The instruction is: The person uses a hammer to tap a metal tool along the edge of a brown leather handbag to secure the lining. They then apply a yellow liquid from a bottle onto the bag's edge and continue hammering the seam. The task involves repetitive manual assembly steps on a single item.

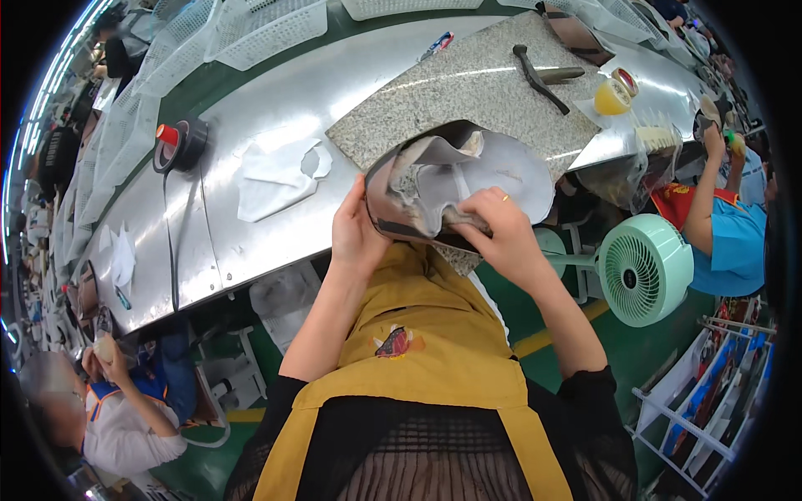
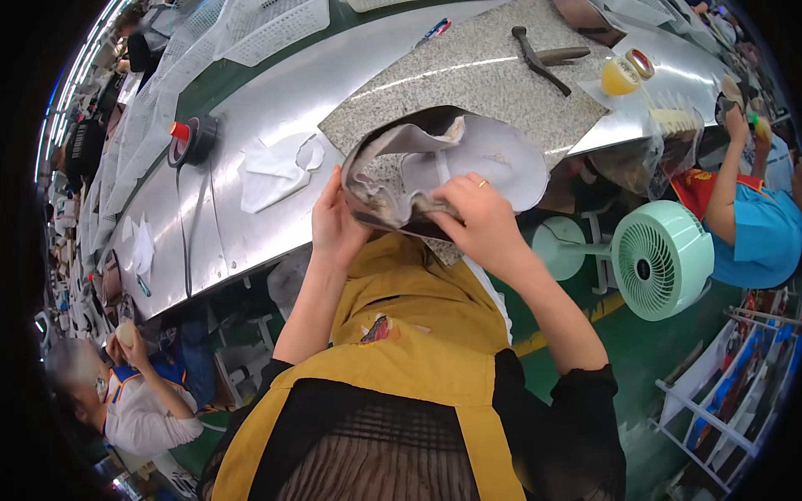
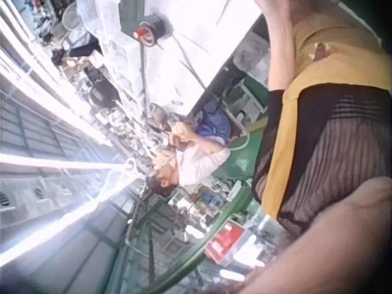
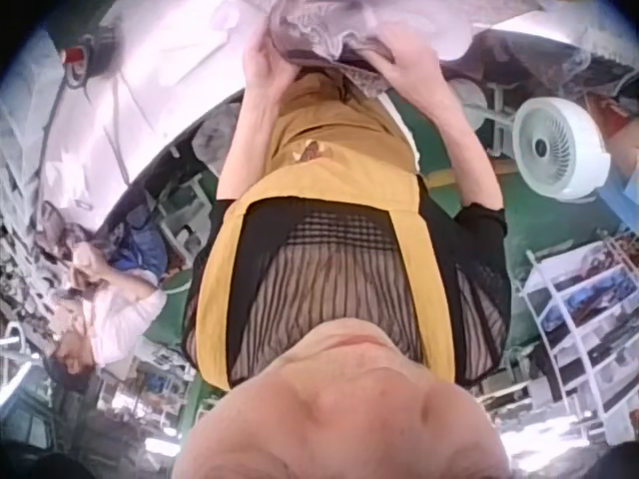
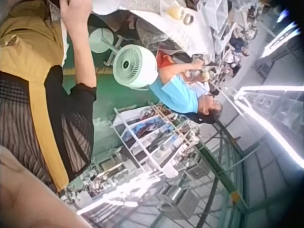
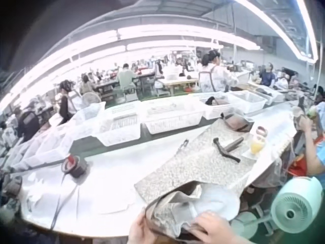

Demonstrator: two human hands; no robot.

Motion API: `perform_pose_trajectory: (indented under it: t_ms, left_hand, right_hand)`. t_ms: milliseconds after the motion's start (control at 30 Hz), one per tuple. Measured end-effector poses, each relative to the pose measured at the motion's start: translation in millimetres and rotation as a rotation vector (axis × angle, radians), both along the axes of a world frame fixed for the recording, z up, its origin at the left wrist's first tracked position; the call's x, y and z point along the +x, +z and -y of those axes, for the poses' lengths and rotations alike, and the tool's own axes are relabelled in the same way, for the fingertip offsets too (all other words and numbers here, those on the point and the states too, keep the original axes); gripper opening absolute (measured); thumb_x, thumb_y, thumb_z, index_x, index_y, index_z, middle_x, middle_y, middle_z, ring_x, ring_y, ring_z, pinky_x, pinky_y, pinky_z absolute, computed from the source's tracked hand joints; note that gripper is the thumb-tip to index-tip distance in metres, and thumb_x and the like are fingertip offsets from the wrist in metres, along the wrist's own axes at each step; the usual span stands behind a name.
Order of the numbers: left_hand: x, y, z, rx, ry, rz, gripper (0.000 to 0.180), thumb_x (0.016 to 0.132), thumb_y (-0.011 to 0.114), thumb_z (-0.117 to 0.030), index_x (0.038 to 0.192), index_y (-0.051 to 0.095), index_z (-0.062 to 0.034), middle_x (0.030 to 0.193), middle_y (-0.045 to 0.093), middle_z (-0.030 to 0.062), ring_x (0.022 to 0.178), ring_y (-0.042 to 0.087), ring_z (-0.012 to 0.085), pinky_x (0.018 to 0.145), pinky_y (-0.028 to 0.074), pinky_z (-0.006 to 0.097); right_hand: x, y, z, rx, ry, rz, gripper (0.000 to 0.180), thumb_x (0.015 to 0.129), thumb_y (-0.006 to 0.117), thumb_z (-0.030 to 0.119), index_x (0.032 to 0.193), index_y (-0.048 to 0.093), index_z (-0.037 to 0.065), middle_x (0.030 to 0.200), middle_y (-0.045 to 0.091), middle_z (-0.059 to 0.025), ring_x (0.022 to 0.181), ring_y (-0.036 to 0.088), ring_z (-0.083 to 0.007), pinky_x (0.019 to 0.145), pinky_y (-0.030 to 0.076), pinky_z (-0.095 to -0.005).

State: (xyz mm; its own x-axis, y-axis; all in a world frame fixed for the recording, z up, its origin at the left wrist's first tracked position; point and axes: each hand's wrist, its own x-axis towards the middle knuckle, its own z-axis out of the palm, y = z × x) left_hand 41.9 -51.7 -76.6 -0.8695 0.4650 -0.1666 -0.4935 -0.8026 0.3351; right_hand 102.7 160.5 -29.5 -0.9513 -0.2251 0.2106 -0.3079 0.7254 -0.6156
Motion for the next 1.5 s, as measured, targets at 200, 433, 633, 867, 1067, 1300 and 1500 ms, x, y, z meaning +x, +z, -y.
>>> perform_pose_trajectory:
  t_ms: [200,433,633,867,1067,1300,1500]
  left_hand:
    - [-12.1,-13.0,10.9,0.088,0.102,0.003,0.037,0.101,0.035,-0.028,0.123,0.051,-0.0032,0.122,0.058,0.0108,0.114,0.054,0.0250,0.100,0.040,0.041]
    - [-10.4,-11.7,13.7,-0.011,-0.017,-0.012,0.046,0.101,0.035,-0.037,0.125,0.050,-0.0018,0.125,0.057,0.0109,0.116,0.053,0.0246,0.100,0.041,0.040]
    - [-5.3,-15.5,20.1,0.275,-0.218,-0.141,0.046,0.100,0.037,-0.037,0.128,0.049,-0.0024,0.123,0.058,0.0123,0.111,0.057,0.0237,0.093,0.047,0.037]
    - [36.9,7.9,34.9,-0.550,-0.474,0.036,0.065,0.098,0.029,-0.052,0.140,0.035,-0.0023,0.136,0.047,0.0110,0.125,0.046,0.0214,0.102,0.039,0.037]
    - [-4.8,35.7,48.5,-0.783,-0.749,-0.570,0.049,0.098,0.046,-0.037,0.128,0.050,0.0019,0.120,0.057,0.0106,0.110,0.053,0.0159,0.093,0.044,0.031]
    - [5.0,99.1,-23.0,-0.693,-1.319,-0.957,0.040,0.093,0.057,-0.026,0.122,0.054,0.0012,0.111,0.062,0.0074,0.100,0.056,0.0133,0.088,0.044,0.028]
    - [22.6,99.9,-52.2,-0.817,-1.341,-1.303,0.036,0.092,0.058,-0.026,0.120,0.056,-0.0037,0.101,0.065,0.0129,0.092,0.061,0.0191,0.082,0.046,0.031]
  right_hand:
    - [39.1,-15.5,2.0,0.124,0.128,-0.396,0.025,0.070,0.062,0.003,0.095,0.065,0.006,0.092,0.064,-0.0021,0.084,0.061,-0.0207,0.073,0.048,-0.0310]
    - [40.8,-8.4,-24.7,-0.063,-0.041,-0.049,0.029,0.076,0.066,0.009,0.105,0.063,0.009,0.100,0.064,-0.0057,0.087,0.061,-0.0251,0.073,0.050,-0.0338]
    - [-43.4,5.5,-12.9,0.083,-0.012,-0.373,0.023,0.075,0.068,0.007,0.097,0.062,0.005,0.106,0.061,-0.0098,0.102,0.055,-0.0287,0.085,0.045,-0.0363]
    - [-58.3,12.6,-20.3,0.049,0.029,-0.327,0.012,0.073,0.067,0.008,0.080,0.057,0.005,0.095,0.058,-0.0060,0.094,0.054,-0.0271,0.078,0.046,-0.0361]
    - [9.2,57.6,-23.3,0.229,0.043,-0.450,0.018,0.067,0.069,0.004,0.080,0.058,0.006,0.092,0.055,-0.0049,0.093,0.055,-0.0262,0.075,0.046,-0.0373]
    - [84.6,107.0,-53.6,-0.099,0.122,-0.055,0.022,0.074,0.068,0.013,0.093,0.062,0.003,0.093,0.062,-0.0090,0.089,0.059,-0.0251,0.078,0.044,-0.0337]
    - [60.7,42.4,-42.8,-0.282,0.234,0.425,0.023,0.090,0.046,0.015,0.100,0.062,0.003,0.090,0.063,-0.0082,0.089,0.057,-0.0239,0.094,0.037,-0.0381]
